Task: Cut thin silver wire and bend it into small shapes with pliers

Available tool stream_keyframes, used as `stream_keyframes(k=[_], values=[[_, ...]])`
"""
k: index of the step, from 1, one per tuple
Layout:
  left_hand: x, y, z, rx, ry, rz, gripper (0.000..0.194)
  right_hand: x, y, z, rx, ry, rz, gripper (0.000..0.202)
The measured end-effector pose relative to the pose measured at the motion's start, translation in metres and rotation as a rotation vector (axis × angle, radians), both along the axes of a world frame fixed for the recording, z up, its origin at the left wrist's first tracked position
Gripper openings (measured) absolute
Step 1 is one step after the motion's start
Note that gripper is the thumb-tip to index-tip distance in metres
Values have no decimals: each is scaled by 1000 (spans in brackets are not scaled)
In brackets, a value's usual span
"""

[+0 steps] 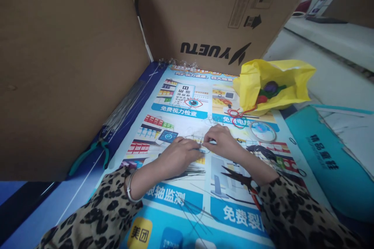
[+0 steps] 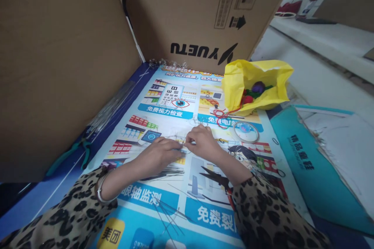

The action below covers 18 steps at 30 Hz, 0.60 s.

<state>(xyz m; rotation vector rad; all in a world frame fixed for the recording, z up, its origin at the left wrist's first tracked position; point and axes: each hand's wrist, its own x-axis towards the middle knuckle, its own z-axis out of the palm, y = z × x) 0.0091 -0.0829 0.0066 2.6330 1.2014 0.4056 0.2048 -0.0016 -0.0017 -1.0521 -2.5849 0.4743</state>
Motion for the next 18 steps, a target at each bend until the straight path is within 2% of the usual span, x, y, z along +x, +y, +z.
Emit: stream_keyframes(k=[6,12,18], values=[[-7,4,4,-30,-49,28,19,0,1,1,9,13,39,11],[-5,6,4,-22,-59,19,19,6,6,1,39,143,264,16],[-5,12,-2,-16,-98,28,22,9,8,-2,45,70,349,19]])
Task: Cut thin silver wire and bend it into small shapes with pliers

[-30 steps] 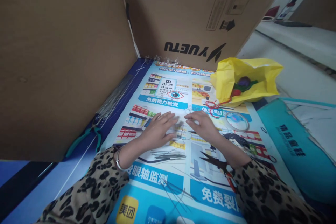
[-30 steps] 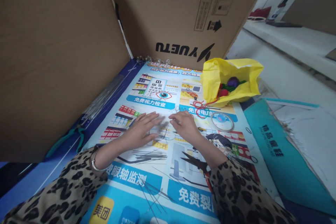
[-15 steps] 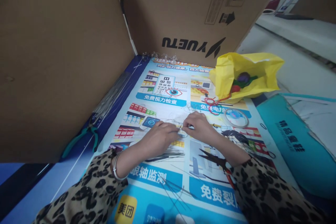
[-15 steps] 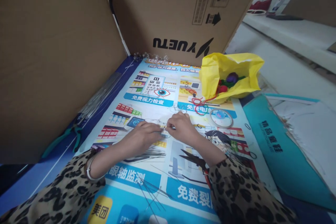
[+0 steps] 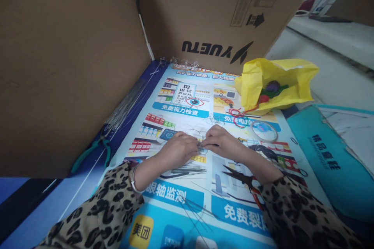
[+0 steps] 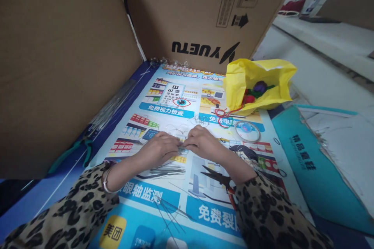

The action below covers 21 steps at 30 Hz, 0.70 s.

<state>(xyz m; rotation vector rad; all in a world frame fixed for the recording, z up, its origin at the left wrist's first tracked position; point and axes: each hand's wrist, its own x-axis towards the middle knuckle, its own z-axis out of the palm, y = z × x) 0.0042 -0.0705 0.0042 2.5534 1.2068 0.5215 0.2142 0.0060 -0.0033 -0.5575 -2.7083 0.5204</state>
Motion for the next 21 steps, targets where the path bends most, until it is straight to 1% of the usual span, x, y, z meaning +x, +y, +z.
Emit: stream_keyframes(k=[5,8,10,13,16,18,21], values=[[-9,6,-4,-38,-54,-40,19,3,1,8,73,-71,107,23],[-13,8,-6,-59,-90,-53,18,6,-1,12,93,-113,111,22],[-13,7,-6,-63,-98,-41,17,6,-2,14,74,-117,100,22],[-11,3,-5,-46,-91,-6,15,5,-3,12,11,-71,78,19],[-10,0,-3,7,-65,25,15,3,-3,8,-37,7,55,17],[-10,-1,-4,46,-54,23,16,3,-3,5,-50,53,46,17],[-12,1,-7,88,-42,-18,20,3,-1,0,-26,82,44,19]])
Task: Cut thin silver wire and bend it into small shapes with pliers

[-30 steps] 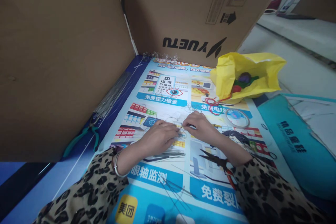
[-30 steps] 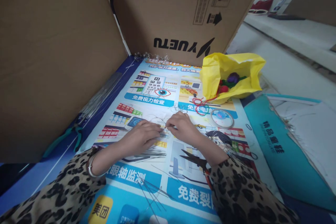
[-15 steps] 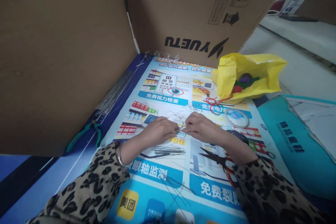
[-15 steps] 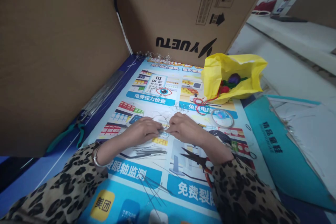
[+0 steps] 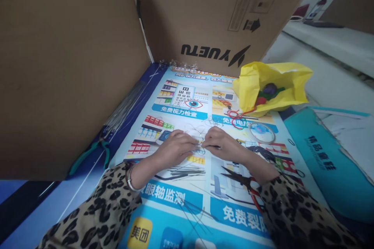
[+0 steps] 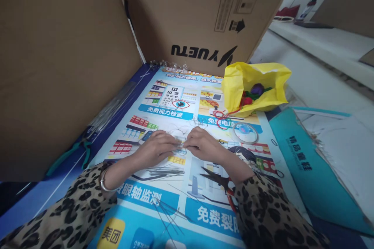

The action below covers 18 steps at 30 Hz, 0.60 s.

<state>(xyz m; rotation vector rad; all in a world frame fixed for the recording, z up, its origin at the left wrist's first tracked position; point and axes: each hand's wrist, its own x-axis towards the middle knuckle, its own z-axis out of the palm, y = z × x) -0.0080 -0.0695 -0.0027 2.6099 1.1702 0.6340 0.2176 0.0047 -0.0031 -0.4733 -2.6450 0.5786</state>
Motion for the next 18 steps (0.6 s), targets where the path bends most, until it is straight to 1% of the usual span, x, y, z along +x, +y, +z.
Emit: stream_keyframes(k=[3,6,14,18], values=[[-1,2,-3,11,38,-61,24,1,2,-3,53,-6,15,24],[0,2,-4,-24,75,-90,25,1,3,-5,95,-26,28,28],[3,3,-1,-76,108,-61,24,-3,5,-4,153,-125,9,29],[6,3,-1,-85,102,-38,29,-4,5,-1,150,-159,-7,29]])
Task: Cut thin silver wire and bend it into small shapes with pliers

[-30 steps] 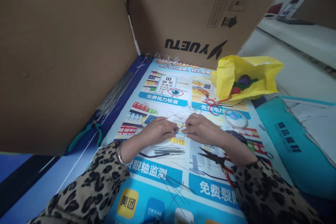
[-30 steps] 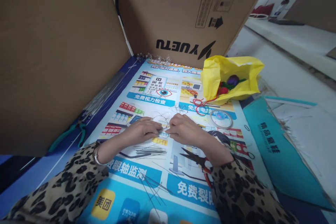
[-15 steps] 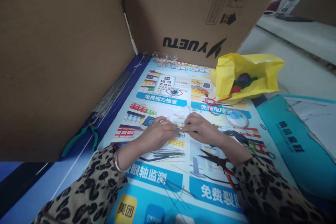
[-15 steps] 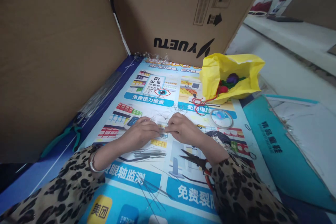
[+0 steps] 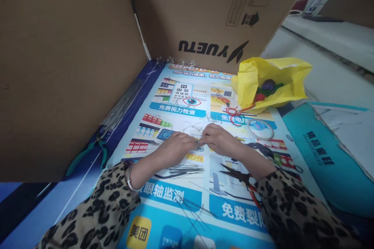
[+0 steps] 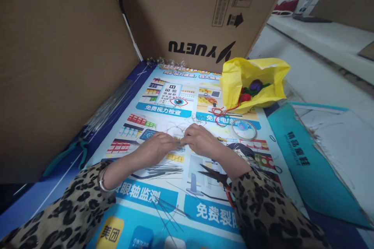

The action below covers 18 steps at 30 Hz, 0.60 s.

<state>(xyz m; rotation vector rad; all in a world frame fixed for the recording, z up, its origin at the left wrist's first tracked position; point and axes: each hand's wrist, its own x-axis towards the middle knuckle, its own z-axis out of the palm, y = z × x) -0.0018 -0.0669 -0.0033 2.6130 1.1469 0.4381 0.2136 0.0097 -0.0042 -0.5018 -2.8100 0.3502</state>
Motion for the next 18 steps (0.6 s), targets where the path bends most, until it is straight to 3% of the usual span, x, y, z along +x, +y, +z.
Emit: stream_keyframes(k=[18], values=[[2,0,5,-34,-12,34,32,0,2,0,-15,-2,-18,28]])
